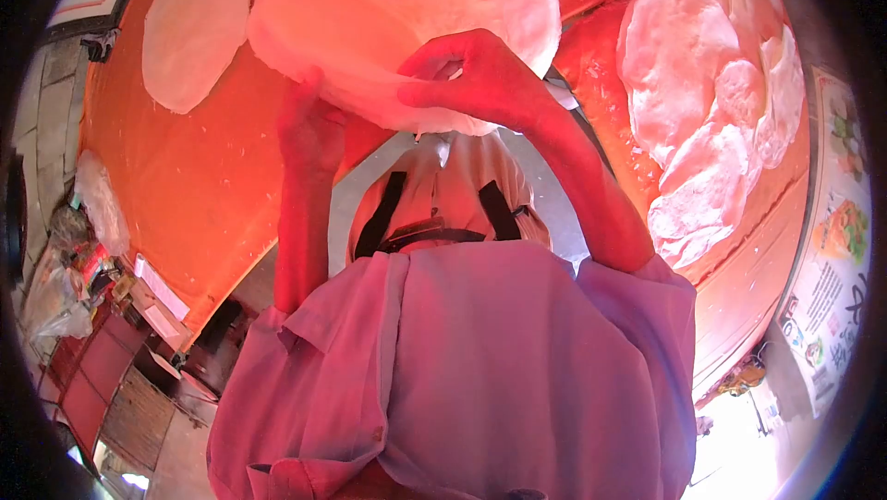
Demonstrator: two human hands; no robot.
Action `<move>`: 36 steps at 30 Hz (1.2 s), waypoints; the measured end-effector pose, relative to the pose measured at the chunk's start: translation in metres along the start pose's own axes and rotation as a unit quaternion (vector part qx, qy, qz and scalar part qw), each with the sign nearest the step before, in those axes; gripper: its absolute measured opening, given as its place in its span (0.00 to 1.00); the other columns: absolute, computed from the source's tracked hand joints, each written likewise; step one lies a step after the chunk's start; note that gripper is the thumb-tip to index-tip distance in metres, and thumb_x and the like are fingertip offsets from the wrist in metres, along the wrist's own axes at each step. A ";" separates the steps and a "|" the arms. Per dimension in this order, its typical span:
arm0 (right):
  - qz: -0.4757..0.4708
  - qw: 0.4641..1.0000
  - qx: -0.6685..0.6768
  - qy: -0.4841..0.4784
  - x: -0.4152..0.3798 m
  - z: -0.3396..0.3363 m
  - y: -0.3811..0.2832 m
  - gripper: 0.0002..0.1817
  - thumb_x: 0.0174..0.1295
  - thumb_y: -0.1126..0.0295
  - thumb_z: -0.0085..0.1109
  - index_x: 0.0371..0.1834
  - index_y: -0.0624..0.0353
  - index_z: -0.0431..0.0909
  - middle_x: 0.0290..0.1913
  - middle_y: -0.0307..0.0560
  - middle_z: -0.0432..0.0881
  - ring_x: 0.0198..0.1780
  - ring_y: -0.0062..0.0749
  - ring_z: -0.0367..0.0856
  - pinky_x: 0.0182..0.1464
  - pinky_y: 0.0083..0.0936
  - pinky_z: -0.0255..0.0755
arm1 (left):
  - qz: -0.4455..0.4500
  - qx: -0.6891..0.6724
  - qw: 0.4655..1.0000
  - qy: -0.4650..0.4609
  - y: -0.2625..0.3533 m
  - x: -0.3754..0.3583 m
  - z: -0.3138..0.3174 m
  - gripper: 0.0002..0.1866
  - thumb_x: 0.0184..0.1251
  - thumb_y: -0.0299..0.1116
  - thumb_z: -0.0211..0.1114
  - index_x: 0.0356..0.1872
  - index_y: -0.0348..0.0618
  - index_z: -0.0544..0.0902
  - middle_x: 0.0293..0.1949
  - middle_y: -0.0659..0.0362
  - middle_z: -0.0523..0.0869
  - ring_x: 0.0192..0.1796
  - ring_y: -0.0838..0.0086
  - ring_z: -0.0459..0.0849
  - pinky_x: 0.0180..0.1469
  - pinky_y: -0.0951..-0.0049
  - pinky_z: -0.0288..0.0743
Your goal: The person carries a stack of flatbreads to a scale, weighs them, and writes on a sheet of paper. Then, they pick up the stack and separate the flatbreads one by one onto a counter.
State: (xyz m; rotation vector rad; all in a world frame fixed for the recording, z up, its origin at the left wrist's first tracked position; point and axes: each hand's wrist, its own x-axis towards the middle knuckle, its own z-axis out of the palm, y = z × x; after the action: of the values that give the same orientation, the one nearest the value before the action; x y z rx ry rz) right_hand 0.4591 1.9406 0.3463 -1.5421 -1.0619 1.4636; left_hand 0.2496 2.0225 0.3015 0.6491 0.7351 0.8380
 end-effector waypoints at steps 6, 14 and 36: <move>0.045 0.993 0.111 0.020 0.008 -0.002 0.019 0.14 0.52 0.63 0.68 0.33 0.64 0.83 0.33 0.41 0.84 0.36 0.22 0.80 0.40 0.21 0.73 | -0.008 0.025 0.999 -0.019 -0.004 -0.002 -0.007 0.28 0.63 0.28 0.60 0.65 0.40 0.64 0.58 0.56 0.75 0.62 0.68 0.73 0.58 0.66 0.73; -0.187 0.950 -0.208 0.136 0.008 0.035 0.024 0.13 0.51 0.70 0.66 0.38 0.63 0.79 0.29 0.49 0.81 0.29 0.34 0.81 0.33 0.27 0.74 | -0.038 -0.013 0.999 0.037 -0.011 -0.002 -0.017 0.29 0.59 0.27 0.60 0.63 0.35 0.65 0.56 0.52 0.76 0.57 0.63 0.77 0.60 0.63 0.72; -0.183 0.709 -0.510 0.450 -0.118 -0.360 0.051 0.15 0.64 0.73 0.52 0.52 0.65 0.78 0.51 0.45 0.81 0.54 0.28 0.77 0.58 0.29 0.70 | -0.151 -0.054 0.975 0.154 -0.045 -0.009 -0.055 0.35 0.51 0.24 0.60 0.66 0.40 0.62 0.62 0.52 0.70 0.64 0.56 0.69 0.64 0.52 0.67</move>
State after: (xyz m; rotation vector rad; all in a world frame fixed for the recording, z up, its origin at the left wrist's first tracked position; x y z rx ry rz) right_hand 0.8212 1.8214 0.3688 -2.1766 -1.4383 -0.3968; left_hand 0.2215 2.0036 0.2386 0.2999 1.0323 0.6975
